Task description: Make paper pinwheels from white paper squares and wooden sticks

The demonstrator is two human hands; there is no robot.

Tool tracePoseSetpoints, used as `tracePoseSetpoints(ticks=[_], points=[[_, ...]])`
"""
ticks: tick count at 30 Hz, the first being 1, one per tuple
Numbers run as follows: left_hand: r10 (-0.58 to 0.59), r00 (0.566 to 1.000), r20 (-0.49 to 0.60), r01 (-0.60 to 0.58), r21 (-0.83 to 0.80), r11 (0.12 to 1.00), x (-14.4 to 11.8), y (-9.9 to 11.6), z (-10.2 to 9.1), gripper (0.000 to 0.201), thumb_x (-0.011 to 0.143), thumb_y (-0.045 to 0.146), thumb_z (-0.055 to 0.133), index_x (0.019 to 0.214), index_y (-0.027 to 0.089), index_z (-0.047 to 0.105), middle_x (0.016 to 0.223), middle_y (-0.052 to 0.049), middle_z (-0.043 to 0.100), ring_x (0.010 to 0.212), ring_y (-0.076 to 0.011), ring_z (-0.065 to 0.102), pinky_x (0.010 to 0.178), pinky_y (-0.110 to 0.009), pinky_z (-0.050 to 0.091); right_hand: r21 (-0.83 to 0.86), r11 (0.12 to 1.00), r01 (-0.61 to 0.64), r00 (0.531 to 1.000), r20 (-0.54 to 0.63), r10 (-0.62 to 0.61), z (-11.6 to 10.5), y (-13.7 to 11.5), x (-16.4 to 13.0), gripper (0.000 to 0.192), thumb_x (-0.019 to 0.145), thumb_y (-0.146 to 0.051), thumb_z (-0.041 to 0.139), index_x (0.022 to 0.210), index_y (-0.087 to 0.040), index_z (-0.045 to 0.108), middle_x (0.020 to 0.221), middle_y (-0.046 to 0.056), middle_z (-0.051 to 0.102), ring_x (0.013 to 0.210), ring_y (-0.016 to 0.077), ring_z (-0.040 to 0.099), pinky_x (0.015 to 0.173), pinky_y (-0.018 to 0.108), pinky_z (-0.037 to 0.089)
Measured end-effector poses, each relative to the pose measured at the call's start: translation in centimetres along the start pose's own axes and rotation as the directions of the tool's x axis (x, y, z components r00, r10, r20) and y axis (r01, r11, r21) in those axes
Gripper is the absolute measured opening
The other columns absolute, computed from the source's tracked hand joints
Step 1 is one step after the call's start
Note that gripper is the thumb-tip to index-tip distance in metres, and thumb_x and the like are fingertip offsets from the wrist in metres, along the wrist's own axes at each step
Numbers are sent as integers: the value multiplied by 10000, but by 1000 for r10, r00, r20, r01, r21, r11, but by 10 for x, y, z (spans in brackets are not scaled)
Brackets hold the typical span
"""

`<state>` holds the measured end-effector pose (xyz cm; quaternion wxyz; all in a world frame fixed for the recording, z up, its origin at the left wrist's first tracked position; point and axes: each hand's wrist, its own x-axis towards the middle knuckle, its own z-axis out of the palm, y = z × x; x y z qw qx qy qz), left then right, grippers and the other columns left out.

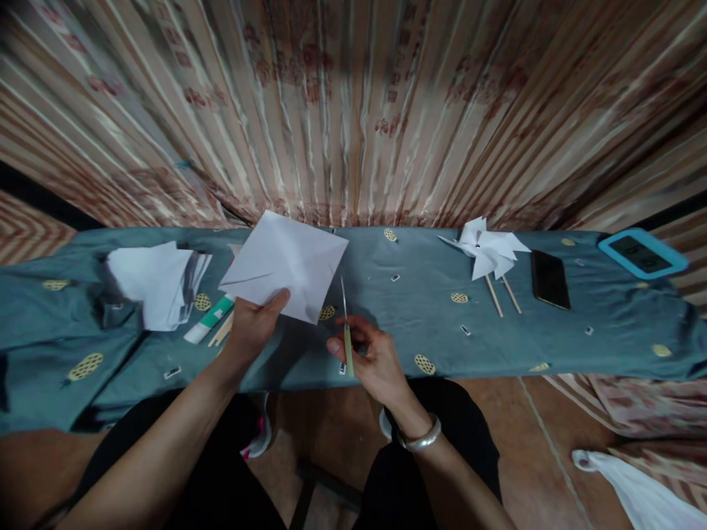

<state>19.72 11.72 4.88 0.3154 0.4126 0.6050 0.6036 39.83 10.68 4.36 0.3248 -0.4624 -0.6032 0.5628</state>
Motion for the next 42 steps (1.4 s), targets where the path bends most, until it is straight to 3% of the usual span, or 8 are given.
tracePoseSetpoints(ticks=[5, 8, 17, 24, 38, 42], points=[[-2, 999, -43, 1, -32, 999, 6, 9, -6, 335, 710, 338, 696, 1007, 187, 660, 951, -80, 718, 976, -269, 654, 938, -406, 496, -43, 997, -70, 964, 253, 79, -1, 9, -12, 437, 795, -531, 670, 1038, -168, 658, 739, 13, 634, 657, 139, 548, 616, 271, 414], [-16, 999, -41, 15, -16, 1000, 7, 8, -5, 337, 706, 345, 696, 996, 179, 654, 939, -80, 722, 938, -256, 662, 907, -389, 513, -10, 992, -130, 936, 330, 126, -1, 12, -15, 446, 786, -556, 667, 992, -161, 664, 697, -4, 584, 602, 115, 487, 549, 250, 371], [122, 991, 56, -124, 39, 992, -2, -4, 5, 192, 722, 334, 642, 854, 197, 619, 871, -63, 720, 908, -242, 674, 862, -377, 531, -66, 985, -160, 935, 309, 173, -3, 17, -11, 554, 735, -651, 663, 961, -146, 679, 646, -19, 520, 568, 98, 431, 535, 243, 335], [99, 992, 79, -104, 60, 993, -5, -5, 4, 223, 727, 331, 643, 899, 190, 623, 898, -69, 729, 853, -242, 682, 816, -373, 543, -39, 988, -152, 931, 329, 156, -4, 16, -10, 552, 767, -644, 640, 1004, -146, 666, 700, 13, 596, 613, 115, 463, 546, 243, 359], [147, 987, 65, -151, 69, 986, -4, -6, 5, 247, 739, 302, 644, 964, 202, 636, 829, -46, 725, 992, -258, 662, 984, -415, 477, -42, 995, -94, 935, 339, 103, -9, 11, -10, 488, 793, -613, 634, 992, -168, 657, 751, 20, 634, 654, 131, 514, 590, 256, 416], [152, 986, 70, -156, 48, 987, -4, -7, 6, 286, 725, 299, 637, 991, 193, 628, 858, -45, 727, 950, -247, 671, 930, -389, 508, -27, 993, -111, 933, 342, 114, -9, 13, -11, 483, 791, -597, 648, 1016, -169, 654, 763, 21, 637, 662, 133, 518, 585, 253, 416]])
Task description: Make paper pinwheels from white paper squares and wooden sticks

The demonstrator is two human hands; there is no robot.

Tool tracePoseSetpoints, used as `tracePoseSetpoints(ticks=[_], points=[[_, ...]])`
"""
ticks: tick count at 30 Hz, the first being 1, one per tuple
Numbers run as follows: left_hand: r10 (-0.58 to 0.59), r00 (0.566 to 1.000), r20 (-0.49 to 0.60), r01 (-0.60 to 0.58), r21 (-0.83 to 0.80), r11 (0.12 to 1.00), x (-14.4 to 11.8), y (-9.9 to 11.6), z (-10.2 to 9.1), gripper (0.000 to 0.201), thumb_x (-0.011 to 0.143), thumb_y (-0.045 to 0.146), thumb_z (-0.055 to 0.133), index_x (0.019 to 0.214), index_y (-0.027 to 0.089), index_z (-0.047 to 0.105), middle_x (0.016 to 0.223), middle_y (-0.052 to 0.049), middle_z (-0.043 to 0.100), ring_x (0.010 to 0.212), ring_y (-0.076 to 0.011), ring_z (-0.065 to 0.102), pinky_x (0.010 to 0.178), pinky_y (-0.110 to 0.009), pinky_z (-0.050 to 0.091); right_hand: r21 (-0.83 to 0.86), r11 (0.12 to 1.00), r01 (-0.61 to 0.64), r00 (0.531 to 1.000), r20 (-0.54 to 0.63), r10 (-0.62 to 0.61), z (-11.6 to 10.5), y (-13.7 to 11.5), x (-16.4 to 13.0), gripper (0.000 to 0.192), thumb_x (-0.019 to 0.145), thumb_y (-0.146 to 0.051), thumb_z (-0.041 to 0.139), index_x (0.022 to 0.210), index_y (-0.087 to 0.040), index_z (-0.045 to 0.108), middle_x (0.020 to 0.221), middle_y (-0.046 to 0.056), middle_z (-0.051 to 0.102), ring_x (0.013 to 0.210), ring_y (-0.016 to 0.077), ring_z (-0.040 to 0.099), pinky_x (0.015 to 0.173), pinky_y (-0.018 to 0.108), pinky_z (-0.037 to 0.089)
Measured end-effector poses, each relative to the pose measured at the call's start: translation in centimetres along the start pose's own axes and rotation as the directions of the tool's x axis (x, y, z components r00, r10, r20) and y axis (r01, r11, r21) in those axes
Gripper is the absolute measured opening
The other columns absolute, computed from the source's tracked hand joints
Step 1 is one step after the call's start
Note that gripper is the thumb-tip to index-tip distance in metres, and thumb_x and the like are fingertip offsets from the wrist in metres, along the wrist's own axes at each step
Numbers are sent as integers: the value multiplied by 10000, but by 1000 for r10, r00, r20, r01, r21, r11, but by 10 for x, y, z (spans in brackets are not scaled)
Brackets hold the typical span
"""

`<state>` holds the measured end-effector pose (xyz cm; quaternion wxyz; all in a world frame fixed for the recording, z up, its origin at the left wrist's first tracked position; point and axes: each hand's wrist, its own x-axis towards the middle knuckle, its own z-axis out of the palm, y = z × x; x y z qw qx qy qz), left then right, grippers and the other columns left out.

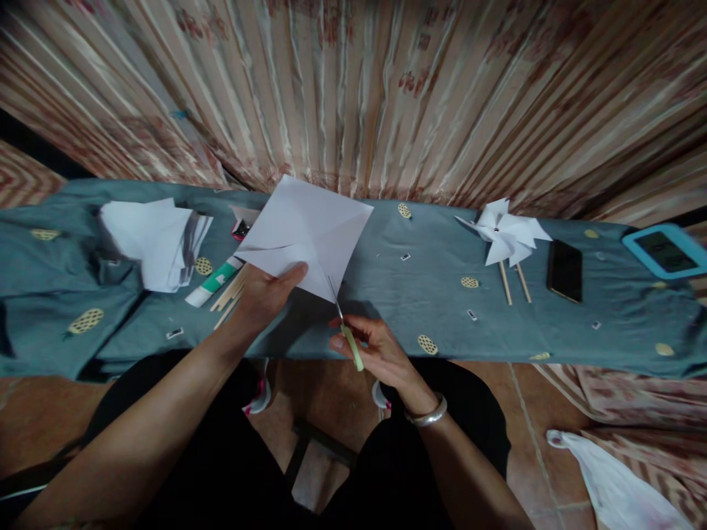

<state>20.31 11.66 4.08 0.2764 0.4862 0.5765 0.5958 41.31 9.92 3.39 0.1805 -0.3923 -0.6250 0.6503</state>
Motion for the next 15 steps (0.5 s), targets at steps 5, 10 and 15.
tracePoseSetpoints(ticks=[5, 10, 15], points=[[-12, 1000, 4, 12, 5, 1000, 0, -1, 2, 259, 722, 325, 630, 947, 197, 622, 864, -47, 729, 928, -244, 674, 898, -383, 520, 25, 1000, 1, 1000, -2, -1, 1, 2, 1, 479, 804, -598, 635, 1017, -169, 653, 769, 23, 632, 661, 132, 525, 587, 252, 423], [-24, 1000, 5, 24, 23, 999, 1, 2, 0, 212, 733, 316, 627, 913, 204, 620, 848, -46, 727, 929, -237, 670, 912, -382, 508, 9, 1000, -3, 1000, -9, 3, 1, 0, 2, 493, 784, -603, 655, 1007, -164, 661, 753, 18, 631, 645, 127, 520, 584, 250, 426], [-26, 1000, -1, 26, 34, 999, 0, 3, 0, 191, 730, 321, 624, 881, 205, 610, 830, -42, 718, 882, -235, 673, 867, -377, 526, 28, 1000, -7, 1000, -12, 7, 2, 0, 2, 503, 780, -609, 654, 1004, -159, 659, 772, 22, 641, 659, 129, 537, 602, 254, 442]])
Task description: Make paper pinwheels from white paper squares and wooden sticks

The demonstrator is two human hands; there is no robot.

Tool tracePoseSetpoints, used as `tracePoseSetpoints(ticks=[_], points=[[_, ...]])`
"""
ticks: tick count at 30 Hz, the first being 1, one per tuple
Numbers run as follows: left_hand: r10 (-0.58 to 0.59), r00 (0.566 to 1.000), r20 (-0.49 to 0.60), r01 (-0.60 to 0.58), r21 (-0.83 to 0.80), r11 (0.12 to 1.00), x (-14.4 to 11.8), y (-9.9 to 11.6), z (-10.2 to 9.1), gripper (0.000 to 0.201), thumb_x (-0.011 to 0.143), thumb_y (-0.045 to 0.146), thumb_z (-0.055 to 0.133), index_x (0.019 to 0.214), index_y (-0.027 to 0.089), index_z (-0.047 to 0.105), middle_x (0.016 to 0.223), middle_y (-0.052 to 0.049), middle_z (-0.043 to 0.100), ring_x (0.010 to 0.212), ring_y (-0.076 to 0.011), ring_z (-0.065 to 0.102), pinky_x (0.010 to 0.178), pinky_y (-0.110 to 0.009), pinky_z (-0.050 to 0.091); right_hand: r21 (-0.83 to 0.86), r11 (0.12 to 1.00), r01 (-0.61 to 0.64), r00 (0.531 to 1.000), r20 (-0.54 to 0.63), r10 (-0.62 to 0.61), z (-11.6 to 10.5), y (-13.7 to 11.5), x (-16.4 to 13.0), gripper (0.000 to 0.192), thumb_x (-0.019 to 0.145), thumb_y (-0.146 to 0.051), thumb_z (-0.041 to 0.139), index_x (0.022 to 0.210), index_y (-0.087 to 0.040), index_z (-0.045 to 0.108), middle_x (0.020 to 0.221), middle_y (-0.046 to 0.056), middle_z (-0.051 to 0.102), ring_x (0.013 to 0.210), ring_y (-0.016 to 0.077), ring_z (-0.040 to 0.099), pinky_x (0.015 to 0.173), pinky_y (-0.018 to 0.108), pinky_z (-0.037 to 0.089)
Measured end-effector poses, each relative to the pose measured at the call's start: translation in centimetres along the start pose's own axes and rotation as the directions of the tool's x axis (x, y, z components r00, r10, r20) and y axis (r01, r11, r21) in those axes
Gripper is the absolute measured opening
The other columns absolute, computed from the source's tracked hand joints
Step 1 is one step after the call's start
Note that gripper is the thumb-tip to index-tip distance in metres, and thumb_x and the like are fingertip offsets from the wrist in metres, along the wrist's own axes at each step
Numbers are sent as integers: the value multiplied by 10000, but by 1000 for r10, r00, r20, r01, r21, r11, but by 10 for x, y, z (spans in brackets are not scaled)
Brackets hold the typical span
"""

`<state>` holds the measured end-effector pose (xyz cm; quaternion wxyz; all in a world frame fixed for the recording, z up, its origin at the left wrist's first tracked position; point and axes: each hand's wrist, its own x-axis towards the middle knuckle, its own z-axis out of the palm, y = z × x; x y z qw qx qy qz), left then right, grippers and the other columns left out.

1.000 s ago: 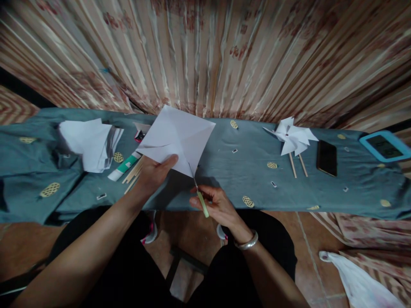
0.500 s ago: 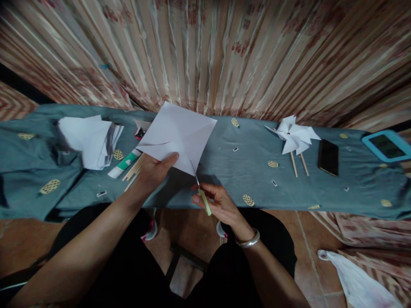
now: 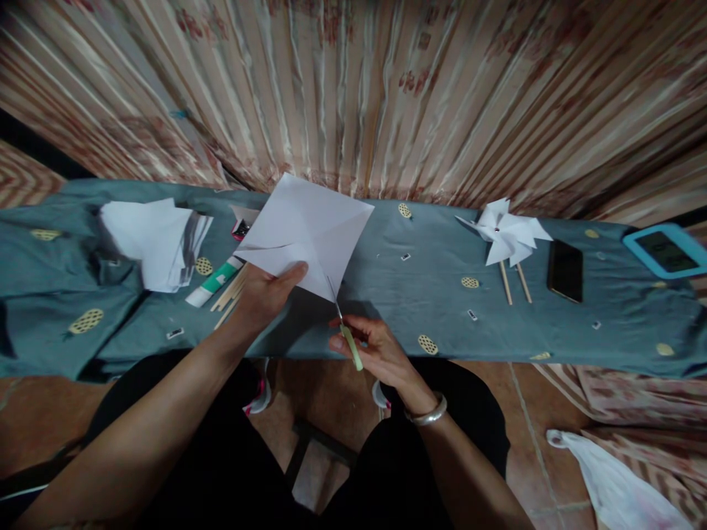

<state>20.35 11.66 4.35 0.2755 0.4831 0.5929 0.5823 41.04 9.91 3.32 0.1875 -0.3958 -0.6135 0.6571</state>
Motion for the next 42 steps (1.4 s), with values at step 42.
tracePoseSetpoints(ticks=[42], points=[[3, 1000, 13, -3, -31, 1000, 0, -4, 0, 300, 725, 292, 656, 994, 160, 635, 1036, -98, 722, 979, -255, 667, 936, -405, 503, 137, 988, -64, 998, -1, 64, -1, 5, -1, 464, 694, -504, 786, 986, -158, 683, 628, -35, 578, 566, 96, 531, 543, 229, 418]])
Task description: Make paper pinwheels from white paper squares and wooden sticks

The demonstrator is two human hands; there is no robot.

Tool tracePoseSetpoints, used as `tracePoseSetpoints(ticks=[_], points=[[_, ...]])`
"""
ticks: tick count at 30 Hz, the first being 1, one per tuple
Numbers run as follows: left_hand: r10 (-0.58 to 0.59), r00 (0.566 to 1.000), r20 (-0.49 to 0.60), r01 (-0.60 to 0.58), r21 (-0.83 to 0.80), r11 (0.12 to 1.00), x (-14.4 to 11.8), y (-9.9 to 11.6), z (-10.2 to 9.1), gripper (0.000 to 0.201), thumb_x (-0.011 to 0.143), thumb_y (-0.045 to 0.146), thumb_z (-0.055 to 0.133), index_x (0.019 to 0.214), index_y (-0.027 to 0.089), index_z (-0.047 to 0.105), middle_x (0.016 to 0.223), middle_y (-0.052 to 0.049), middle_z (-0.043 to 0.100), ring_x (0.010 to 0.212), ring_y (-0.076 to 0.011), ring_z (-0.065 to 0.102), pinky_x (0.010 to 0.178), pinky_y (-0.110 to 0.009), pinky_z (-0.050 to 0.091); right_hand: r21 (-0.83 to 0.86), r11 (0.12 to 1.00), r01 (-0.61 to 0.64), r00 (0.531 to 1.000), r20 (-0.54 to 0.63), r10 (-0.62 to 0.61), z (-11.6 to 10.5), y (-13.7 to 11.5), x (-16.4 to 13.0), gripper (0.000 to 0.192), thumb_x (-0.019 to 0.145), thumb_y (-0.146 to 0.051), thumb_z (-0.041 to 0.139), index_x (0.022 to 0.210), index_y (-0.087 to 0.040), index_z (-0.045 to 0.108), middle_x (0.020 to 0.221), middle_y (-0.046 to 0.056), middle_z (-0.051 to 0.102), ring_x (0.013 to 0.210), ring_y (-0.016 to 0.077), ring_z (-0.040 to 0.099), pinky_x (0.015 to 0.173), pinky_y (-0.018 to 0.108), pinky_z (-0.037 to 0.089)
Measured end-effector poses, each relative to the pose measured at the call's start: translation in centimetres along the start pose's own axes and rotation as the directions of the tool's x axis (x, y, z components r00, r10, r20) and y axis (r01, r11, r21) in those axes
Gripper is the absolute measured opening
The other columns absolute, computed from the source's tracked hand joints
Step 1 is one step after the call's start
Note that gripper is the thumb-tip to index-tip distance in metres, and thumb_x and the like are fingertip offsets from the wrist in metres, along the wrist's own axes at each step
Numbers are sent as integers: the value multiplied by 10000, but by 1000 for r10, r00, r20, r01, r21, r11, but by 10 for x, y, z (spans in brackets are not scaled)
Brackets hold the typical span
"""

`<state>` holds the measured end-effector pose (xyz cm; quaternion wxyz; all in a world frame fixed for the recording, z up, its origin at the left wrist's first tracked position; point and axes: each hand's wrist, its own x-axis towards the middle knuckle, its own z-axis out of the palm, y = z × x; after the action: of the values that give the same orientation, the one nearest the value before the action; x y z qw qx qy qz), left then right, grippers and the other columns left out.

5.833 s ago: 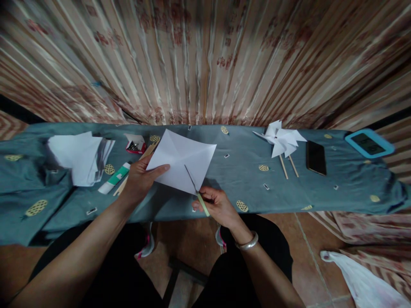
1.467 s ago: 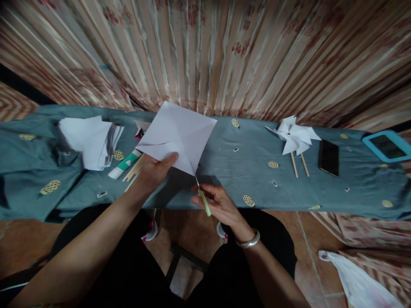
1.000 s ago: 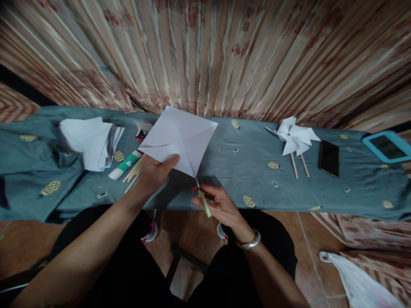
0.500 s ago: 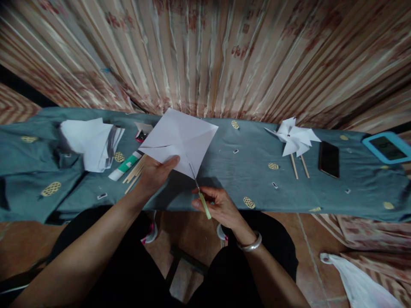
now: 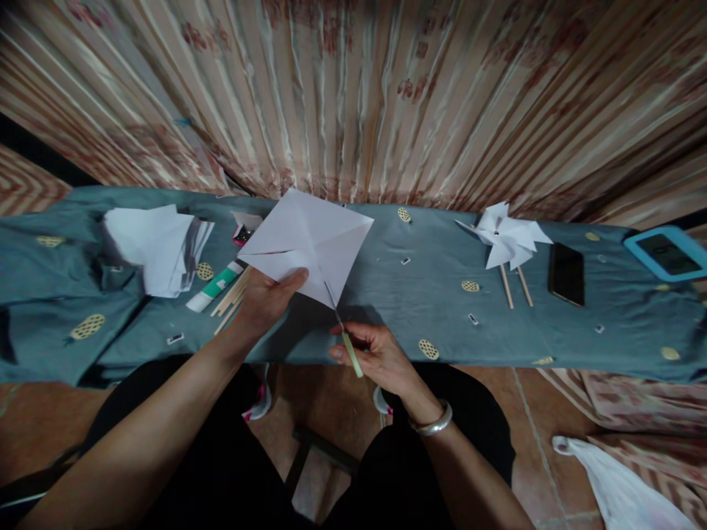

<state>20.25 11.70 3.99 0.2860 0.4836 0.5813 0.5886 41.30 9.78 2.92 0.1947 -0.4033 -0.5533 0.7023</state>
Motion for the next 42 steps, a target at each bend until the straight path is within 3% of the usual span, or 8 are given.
tracePoseSetpoints(ticks=[10, 19, 31, 42], points=[[5, 1000, 17, -5, 9, 1000, 0, -1, -2, 242, 734, 314, 649, 928, 169, 642, 965, -85, 726, 924, -252, 673, 893, -399, 522, 94, 993, -77, 997, 0, 77, 0, 0, 0, 479, 634, -502, 823, 951, -173, 680, 633, -35, 590, 562, 101, 563, 541, 230, 464], [-10, 999, 35, 12, -54, 998, -5, 6, 5, 244, 708, 302, 651, 930, 209, 615, 832, -50, 717, 951, -264, 671, 907, -416, 514, -77, 996, 46, 999, -18, -47, -2, 2, 0, 455, 719, -538, 751, 965, -159, 692, 630, -33, 556, 562, 92, 492, 528, 228, 391], [-22, 999, 25, 23, -35, 999, -5, 9, 4, 208, 708, 285, 650, 903, 217, 619, 876, -54, 720, 931, -257, 662, 924, -419, 506, 84, 994, -68, 997, -38, 71, 0, 0, 1, 498, 610, -490, 839, 949, -159, 687, 603, -42, 580, 535, 88, 536, 495, 205, 420], [-82, 993, 84, 86, -52, 995, -9, 4, 8, 341, 707, 320, 633, 1014, 172, 638, 907, -79, 724, 985, -282, 648, 950, -440, 478, 30, 999, -37, 998, -54, 39, -2, -1, 1, 470, 633, -478, 830, 944, -147, 709, 609, -42, 575, 546, 78, 525, 519, 196, 423]])
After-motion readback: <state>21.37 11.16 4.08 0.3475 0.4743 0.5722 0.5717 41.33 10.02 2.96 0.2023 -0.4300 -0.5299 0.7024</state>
